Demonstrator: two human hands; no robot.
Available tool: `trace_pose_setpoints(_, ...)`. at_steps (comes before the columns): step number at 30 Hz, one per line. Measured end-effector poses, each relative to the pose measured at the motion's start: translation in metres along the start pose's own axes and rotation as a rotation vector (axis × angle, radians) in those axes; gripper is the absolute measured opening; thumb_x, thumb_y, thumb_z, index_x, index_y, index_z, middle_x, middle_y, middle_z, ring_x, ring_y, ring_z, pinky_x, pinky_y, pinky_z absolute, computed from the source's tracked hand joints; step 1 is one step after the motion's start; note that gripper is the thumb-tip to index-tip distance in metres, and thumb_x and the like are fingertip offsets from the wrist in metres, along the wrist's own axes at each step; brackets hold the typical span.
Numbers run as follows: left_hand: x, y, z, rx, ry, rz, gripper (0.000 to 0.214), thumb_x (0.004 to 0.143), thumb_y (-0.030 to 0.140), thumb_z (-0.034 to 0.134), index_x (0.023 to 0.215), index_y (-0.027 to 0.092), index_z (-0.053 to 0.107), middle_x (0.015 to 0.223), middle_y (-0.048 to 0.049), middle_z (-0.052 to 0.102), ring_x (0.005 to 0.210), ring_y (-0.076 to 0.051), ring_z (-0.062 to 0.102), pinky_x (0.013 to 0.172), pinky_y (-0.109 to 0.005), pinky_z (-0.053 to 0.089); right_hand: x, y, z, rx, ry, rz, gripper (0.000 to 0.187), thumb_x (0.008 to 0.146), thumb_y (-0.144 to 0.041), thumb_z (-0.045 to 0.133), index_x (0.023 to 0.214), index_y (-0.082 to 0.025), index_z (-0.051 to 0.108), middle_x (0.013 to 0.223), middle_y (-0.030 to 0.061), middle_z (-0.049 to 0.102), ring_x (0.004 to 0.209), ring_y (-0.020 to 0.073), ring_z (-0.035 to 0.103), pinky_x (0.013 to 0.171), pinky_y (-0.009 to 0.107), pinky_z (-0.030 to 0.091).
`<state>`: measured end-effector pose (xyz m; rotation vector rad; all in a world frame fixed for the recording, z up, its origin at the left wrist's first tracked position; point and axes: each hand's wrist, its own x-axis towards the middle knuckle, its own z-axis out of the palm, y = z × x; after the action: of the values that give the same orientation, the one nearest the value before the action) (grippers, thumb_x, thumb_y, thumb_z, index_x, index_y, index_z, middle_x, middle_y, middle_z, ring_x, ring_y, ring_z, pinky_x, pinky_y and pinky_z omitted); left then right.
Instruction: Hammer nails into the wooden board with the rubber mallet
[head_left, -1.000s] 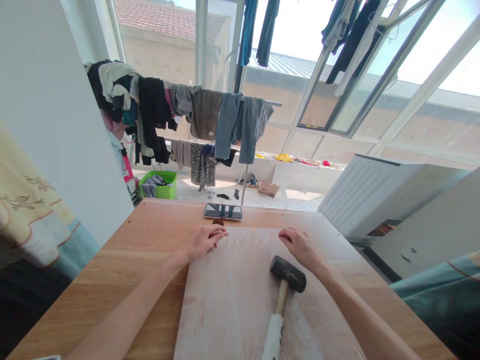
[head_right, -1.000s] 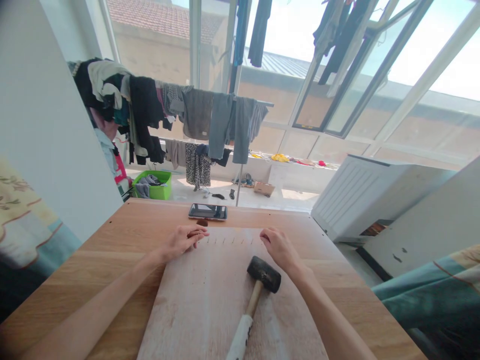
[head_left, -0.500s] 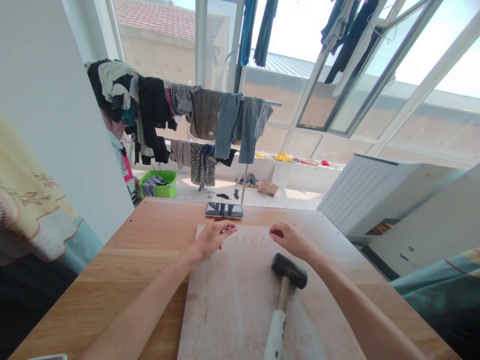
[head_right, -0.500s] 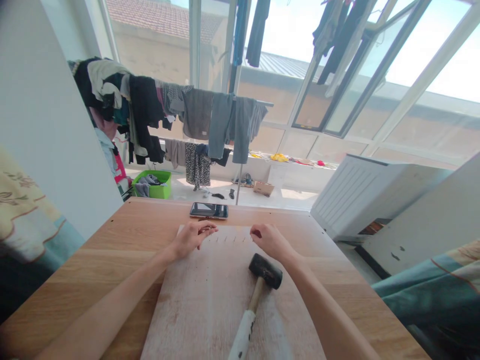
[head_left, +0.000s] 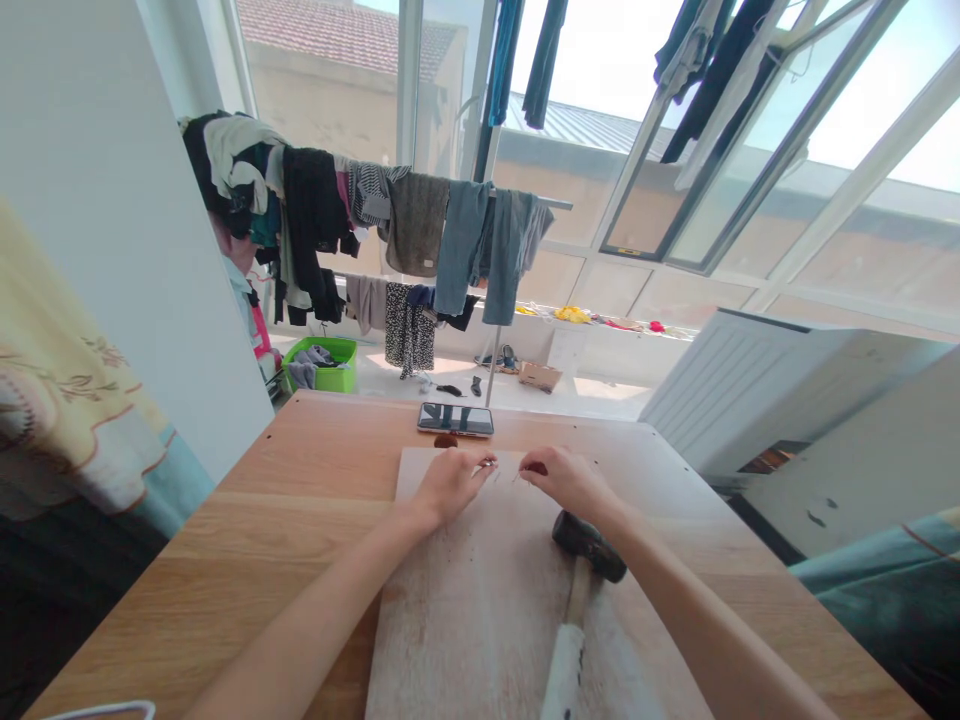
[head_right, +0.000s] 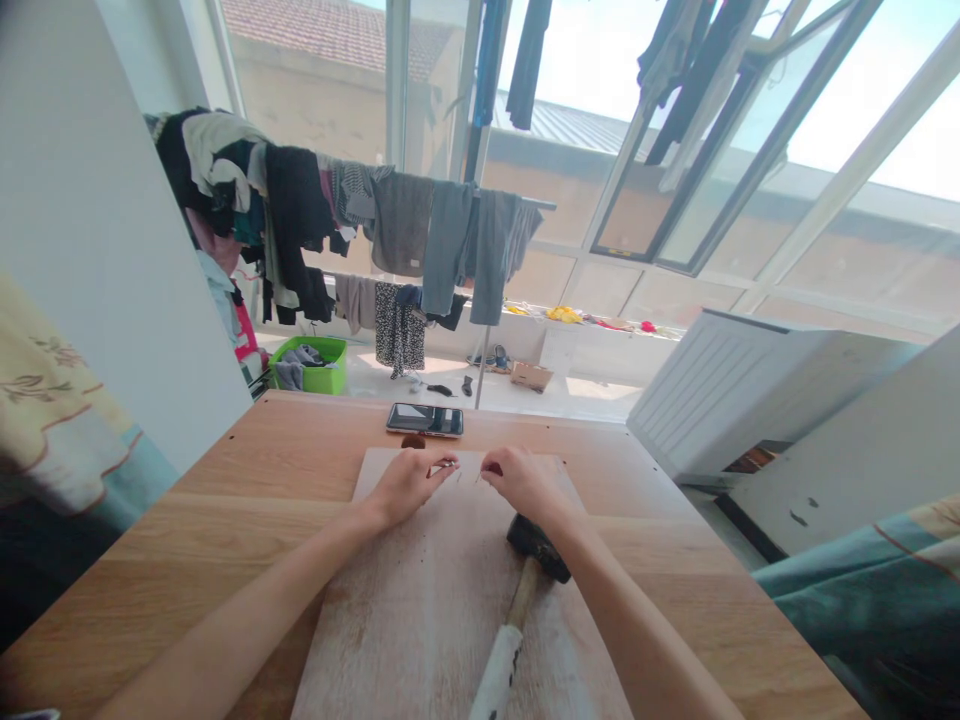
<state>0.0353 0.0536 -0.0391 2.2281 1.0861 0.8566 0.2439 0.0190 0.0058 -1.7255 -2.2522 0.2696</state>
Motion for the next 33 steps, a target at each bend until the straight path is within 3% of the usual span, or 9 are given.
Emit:
trace_pose_setpoints(4, 0.006, 0.004, 0.01, 0.041, -0.081, 0.028, 0.024, 0.09, 0.025, 0.057, 0.106, 0.022, 0.076, 0.099, -0.0058, 0.078, 0.087, -0.022, 0.072, 0.082, -0.029, 0.052, 0.002, -0.013, 0.003, 0.003, -0.007, -0.025, 0.023, 0.085, -0.017, 0.059, 0.071, -0.025, 0.074, 0.074, 0.0037, 0.076, 0.069, 0.0186, 0.067, 0.067, 0.026, 0.046)
trace_pose_setpoints(9, 0.0, 0.008, 0.002, -0.134, -0.103, 0.029, 0.031, 0.095, 0.036, 0.054, 0.114, 0.02, 0.072, 0.093, -0.0025, 0.078, 0.049, -0.011, 0.062, 0.069, -0.025, 0.052, -0.009, -0.015, -0.005, 0.07, -0.01, -0.035, 0.019, 0.086, -0.021, 0.058, 0.081, -0.023, 0.076, 0.076, 0.0031, 0.076, 0.07, 0.0185, 0.067, 0.067, 0.027, 0.049)
trace_pose_setpoints(12, -0.017, 0.008, -0.016, -0.074, -0.174, 0.093, 0.048, 0.088, 0.045, 0.066, 0.128, 0.02, 0.063, 0.108, -0.0062, 0.075, 0.063, -0.015, 0.068, 0.076, -0.029, 0.055, -0.023, -0.019, -0.013, 0.151, -0.081, -0.092, 0.019, 0.085, -0.024, 0.062, 0.096, -0.026, 0.077, 0.09, 0.0006, 0.077, 0.075, 0.0158, 0.069, 0.071, 0.024, 0.052)
trace_pose_setpoints(14, -0.037, 0.007, -0.031, 0.027, -0.195, 0.16, 0.065, 0.081, 0.048, 0.074, 0.137, 0.022, 0.055, 0.128, -0.0104, 0.066, 0.087, -0.021, 0.071, 0.089, -0.035, 0.054, -0.036, -0.021, -0.021, 0.182, -0.069, -0.112, 0.023, 0.088, -0.027, 0.06, 0.105, -0.027, 0.076, 0.101, 0.0018, 0.076, 0.086, 0.0174, 0.07, 0.08, 0.026, 0.053)
trace_pose_setpoints(17, -0.078, 0.006, -0.055, 0.163, -0.155, 0.232, 0.054, 0.087, 0.039, 0.068, 0.137, 0.025, 0.053, 0.14, -0.0107, 0.056, 0.126, -0.027, 0.055, 0.108, -0.043, 0.045, -0.07, -0.01, -0.029, 0.19, 0.085, -0.058, 0.028, 0.093, -0.037, 0.052, 0.107, -0.028, 0.075, 0.109, 0.0052, 0.074, 0.099, 0.0231, 0.069, 0.09, 0.035, 0.053)
trace_pose_setpoints(22, -0.166, 0.013, -0.085, 0.311, -0.173, 0.196, 0.034, 0.093, 0.029, 0.061, 0.126, 0.029, 0.061, 0.125, -0.0051, 0.066, 0.119, -0.024, 0.058, 0.105, -0.042, 0.048, -0.166, 0.06, -0.003, -0.009, 0.416, 0.287, 0.044, 0.089, -0.054, 0.047, 0.11, -0.026, 0.073, 0.112, 0.0094, 0.076, 0.104, 0.0315, 0.071, 0.092, 0.046, 0.057)
trace_pose_setpoints(27, -0.239, 0.015, -0.091, 0.402, -0.058, 0.222, 0.044, 0.091, 0.042, 0.062, 0.134, 0.036, 0.057, 0.121, -0.0012, 0.072, 0.12, -0.025, 0.061, 0.102, -0.034, 0.053, -0.229, 0.105, 0.041, -0.094, 0.3, 0.271, 0.054, 0.093, -0.045, 0.035, 0.125, -0.018, 0.069, 0.129, 0.0086, 0.068, 0.122, 0.0334, 0.062, 0.089, 0.046, 0.062)
trace_pose_setpoints(30, -0.263, 0.003, -0.089, 0.463, 0.051, 0.247, 0.05, 0.09, 0.05, 0.059, 0.138, 0.037, 0.053, 0.13, 0.0002, 0.068, 0.12, -0.024, 0.063, 0.099, -0.031, 0.055, -0.229, 0.094, 0.047, -0.085, 0.29, 0.193, 0.052, 0.097, -0.038, 0.032, 0.138, -0.023, 0.06, 0.142, 0.0031, 0.057, 0.132, 0.029, 0.052, 0.097, 0.042, 0.059)
trace_pose_setpoints(33, -0.278, -0.009, -0.093, 0.499, 0.176, 0.103, 0.053, 0.093, 0.052, 0.053, 0.143, 0.036, 0.047, 0.142, -0.0004, 0.058, 0.122, -0.023, 0.063, 0.097, -0.029, 0.056, -0.216, 0.069, 0.055, -0.128, 0.269, 0.107, 0.052, 0.097, -0.035, 0.038, 0.147, -0.029, 0.048, 0.147, 0.0003, 0.052, 0.136, 0.0313, 0.045, 0.102, 0.047, 0.055)
